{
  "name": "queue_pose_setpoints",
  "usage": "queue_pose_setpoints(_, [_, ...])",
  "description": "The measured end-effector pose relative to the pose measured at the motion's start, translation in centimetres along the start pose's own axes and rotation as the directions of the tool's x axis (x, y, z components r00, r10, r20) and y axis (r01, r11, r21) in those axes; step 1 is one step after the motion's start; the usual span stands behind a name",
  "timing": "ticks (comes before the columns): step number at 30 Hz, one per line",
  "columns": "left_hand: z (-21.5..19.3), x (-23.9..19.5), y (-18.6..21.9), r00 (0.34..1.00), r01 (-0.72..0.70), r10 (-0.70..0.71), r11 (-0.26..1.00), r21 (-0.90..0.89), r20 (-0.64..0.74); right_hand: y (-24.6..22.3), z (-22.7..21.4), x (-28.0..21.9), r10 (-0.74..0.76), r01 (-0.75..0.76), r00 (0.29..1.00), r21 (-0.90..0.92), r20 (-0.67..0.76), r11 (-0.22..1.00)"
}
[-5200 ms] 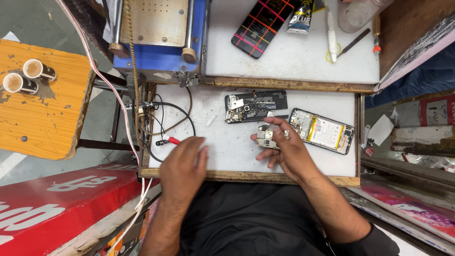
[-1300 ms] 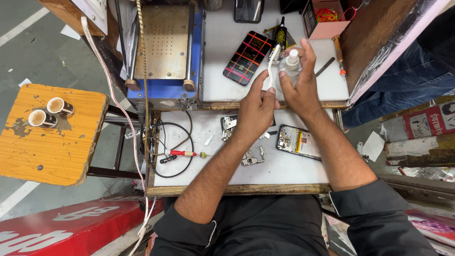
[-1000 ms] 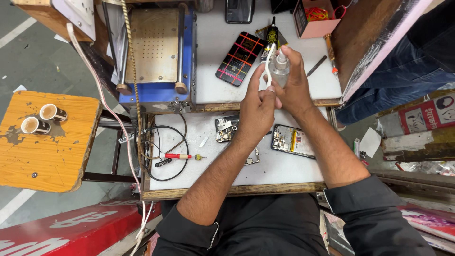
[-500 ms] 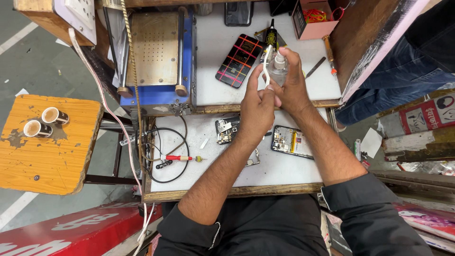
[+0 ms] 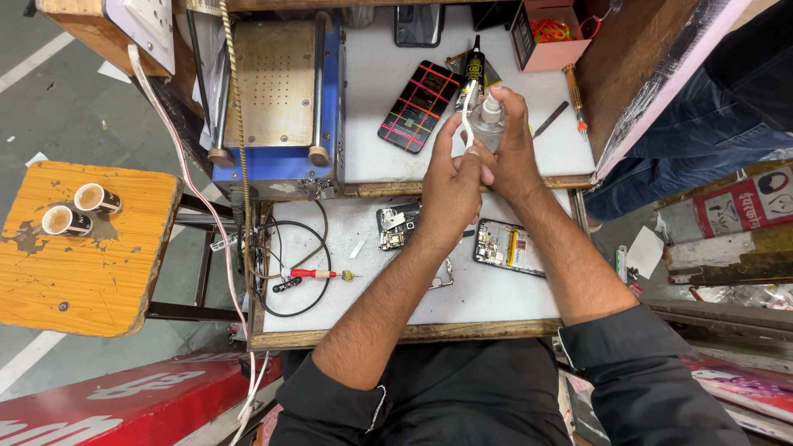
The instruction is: The person cleans a small electronic component with a cotton swab and liquid from a spray bottle, then uses a small tool to scrape or adjust parts of the component. The person also briefly picks up a cup from a nearby table.
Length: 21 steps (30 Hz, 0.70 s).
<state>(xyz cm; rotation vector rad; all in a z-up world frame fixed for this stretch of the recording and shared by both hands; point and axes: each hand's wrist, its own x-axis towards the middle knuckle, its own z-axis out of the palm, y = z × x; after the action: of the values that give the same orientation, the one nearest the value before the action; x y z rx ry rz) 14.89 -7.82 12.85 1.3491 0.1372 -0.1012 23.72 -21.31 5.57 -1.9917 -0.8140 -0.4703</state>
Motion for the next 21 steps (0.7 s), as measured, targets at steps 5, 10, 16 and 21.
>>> queue_pose_setpoints(5, [0.1,-0.2,-0.1,1.000,0.018,-0.018,1.000,-0.023,0.002,-0.2,0.0,-0.4,0.033,-0.033,0.999,0.038,0.003,0.999])
queue_pose_setpoints(10, [0.4,-0.8,-0.3,0.999,0.034,-0.031,0.995,-0.093,0.031,0.1,-0.1,-1.0,0.103,-0.103,0.995,-0.003,-0.014,0.995])
queue_pose_setpoints(16, [-0.4,-2.6,-0.1,0.992,0.003,0.032,0.960,-0.280,0.119,1.3,0.3,-1.2,0.085,-0.086,0.995,-0.027,-0.059,0.996])
queue_pose_setpoints(21, [-5.4,-7.5,-1.7,0.992,0.060,-0.020,0.947,-0.315,0.127,3.8,-1.8,0.4,0.046,-0.067,0.985,-0.120,-0.169,0.991])
